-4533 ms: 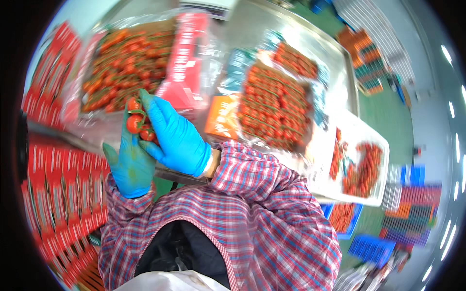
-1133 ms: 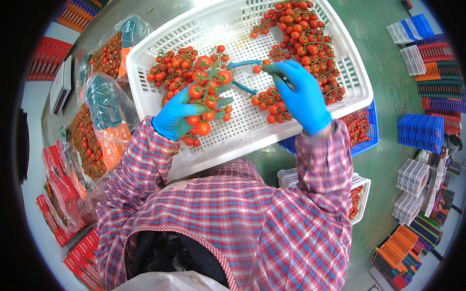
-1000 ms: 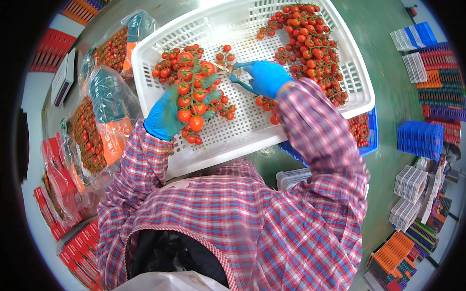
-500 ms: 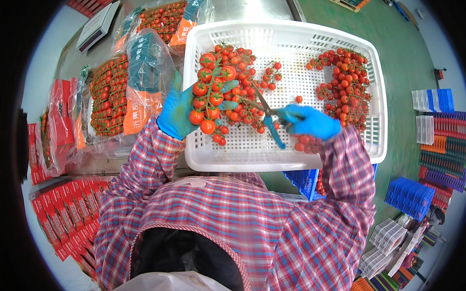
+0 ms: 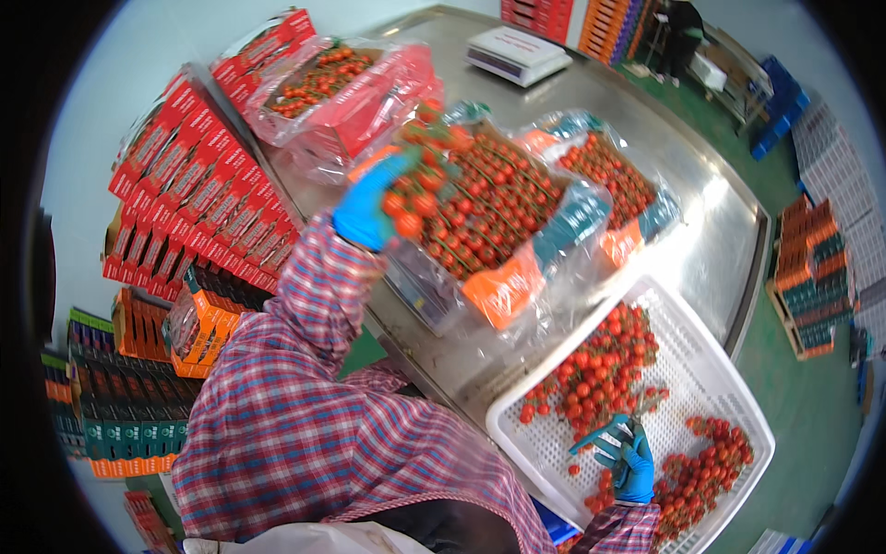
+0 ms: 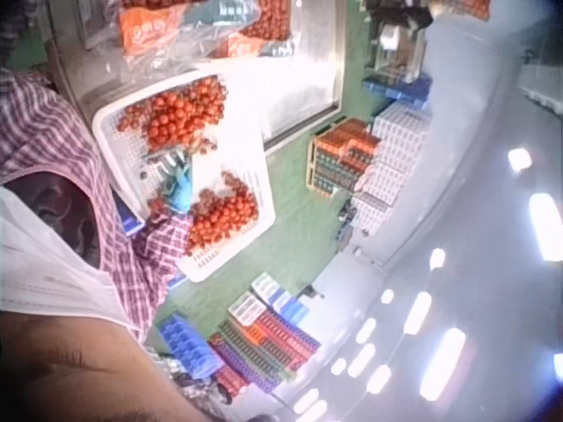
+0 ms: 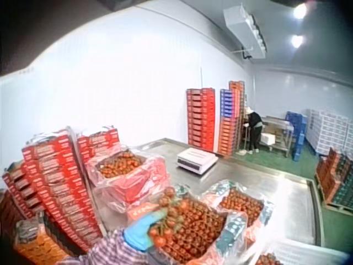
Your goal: The person uses shears to cut cherry tomato clusters from larger vines in a white basket. They place the cut clusters into clear plastic bags, seal them, and set the bags aside. The person repeats this process with multiple clusters, occasionally moving the shears and adjusting the tomatoes in the basket.
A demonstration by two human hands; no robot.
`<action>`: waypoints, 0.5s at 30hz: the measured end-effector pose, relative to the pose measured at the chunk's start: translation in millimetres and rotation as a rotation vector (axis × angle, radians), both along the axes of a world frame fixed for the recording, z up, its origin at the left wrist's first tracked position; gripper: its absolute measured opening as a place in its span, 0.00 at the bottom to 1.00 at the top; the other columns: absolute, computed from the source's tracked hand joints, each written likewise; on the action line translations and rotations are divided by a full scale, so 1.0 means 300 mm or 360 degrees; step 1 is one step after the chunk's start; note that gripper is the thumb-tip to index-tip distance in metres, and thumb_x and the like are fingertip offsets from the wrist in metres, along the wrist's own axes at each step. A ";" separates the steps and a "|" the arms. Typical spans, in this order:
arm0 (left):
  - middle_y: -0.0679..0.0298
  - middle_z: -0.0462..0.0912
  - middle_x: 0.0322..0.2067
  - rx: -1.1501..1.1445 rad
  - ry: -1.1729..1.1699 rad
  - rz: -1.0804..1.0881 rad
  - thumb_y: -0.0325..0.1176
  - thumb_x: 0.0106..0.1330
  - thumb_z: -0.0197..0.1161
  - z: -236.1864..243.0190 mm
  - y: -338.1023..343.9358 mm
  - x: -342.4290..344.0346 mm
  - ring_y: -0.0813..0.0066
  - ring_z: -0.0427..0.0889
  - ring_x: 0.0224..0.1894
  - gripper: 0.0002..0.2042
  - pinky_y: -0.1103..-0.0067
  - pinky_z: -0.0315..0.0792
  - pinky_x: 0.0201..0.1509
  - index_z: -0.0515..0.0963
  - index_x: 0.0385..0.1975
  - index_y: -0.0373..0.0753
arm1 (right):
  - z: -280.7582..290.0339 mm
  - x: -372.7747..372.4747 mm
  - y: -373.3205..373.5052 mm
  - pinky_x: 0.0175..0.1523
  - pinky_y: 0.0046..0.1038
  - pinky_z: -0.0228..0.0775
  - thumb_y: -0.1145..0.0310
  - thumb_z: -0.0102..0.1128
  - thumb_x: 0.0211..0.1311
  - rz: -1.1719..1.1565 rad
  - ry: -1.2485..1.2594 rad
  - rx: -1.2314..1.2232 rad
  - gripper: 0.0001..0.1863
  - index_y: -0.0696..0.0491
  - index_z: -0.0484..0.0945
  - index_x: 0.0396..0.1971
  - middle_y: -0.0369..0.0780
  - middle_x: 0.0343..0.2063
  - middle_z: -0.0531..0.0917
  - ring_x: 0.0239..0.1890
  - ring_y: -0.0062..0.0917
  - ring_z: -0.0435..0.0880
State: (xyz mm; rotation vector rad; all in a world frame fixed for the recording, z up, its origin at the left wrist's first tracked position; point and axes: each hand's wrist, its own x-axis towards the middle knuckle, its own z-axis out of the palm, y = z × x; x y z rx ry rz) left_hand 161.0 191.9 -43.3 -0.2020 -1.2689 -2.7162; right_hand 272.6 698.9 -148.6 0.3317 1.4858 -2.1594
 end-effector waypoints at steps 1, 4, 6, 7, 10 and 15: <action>0.62 0.77 0.34 0.0122 -0.0130 0.0138 0.37 0.63 0.56 0.019 -0.128 -0.023 0.75 0.77 0.35 0.14 0.80 0.73 0.38 0.72 0.45 0.36 | -0.043 -0.022 0.009 0.41 0.36 0.77 0.70 0.51 0.57 -0.0070 -0.0115 0.0064 0.31 0.55 0.55 0.61 0.46 0.49 0.72 0.43 0.39 0.78; 0.63 0.78 0.33 -0.0105 0.0016 0.0482 0.36 0.65 0.55 0.071 -0.537 -0.074 0.76 0.77 0.32 0.14 0.81 0.73 0.34 0.72 0.46 0.37 | -0.140 -0.058 0.086 0.44 0.31 0.71 0.67 0.56 0.56 0.0115 -0.0352 0.1401 0.35 0.52 0.54 0.63 0.44 0.49 0.70 0.43 0.31 0.75; 0.58 0.78 0.41 -0.0180 0.0094 0.1008 0.33 0.62 0.58 0.055 -0.792 -0.181 0.69 0.79 0.40 0.15 0.75 0.77 0.42 0.72 0.48 0.35 | -0.175 -0.036 0.099 0.57 0.28 0.58 0.72 0.59 0.53 -0.0023 0.0283 0.1816 0.33 0.53 0.59 0.61 0.39 0.53 0.62 0.53 0.26 0.62; 0.57 0.78 0.42 -0.0131 -0.0122 0.1123 0.31 0.62 0.57 0.045 -0.926 -0.249 0.65 0.79 0.42 0.15 0.71 0.77 0.46 0.72 0.47 0.35 | -0.184 -0.013 0.085 0.57 0.28 0.58 0.73 0.55 0.56 -0.0275 0.0352 0.1533 0.28 0.56 0.63 0.58 0.40 0.54 0.64 0.54 0.25 0.63; 0.55 0.76 0.46 0.0164 -0.0783 0.1037 0.33 0.64 0.54 -0.025 -1.257 -0.530 0.58 0.77 0.46 0.15 0.62 0.74 0.50 0.69 0.48 0.36 | -0.167 0.042 0.021 0.55 0.25 0.59 0.69 0.50 0.59 -0.0405 0.0353 0.1260 0.24 0.53 0.65 0.57 0.35 0.52 0.71 0.52 0.23 0.67; 0.53 0.72 0.50 -0.0434 -0.0811 0.0961 0.32 0.61 0.57 -0.214 -1.515 -0.903 0.54 0.72 0.52 0.17 0.62 0.70 0.55 0.69 0.50 0.37 | -0.120 0.102 -0.201 0.38 0.37 0.69 0.66 0.55 0.57 -0.0416 0.0477 0.1547 0.24 0.52 0.68 0.55 0.39 0.43 0.77 0.38 0.25 0.75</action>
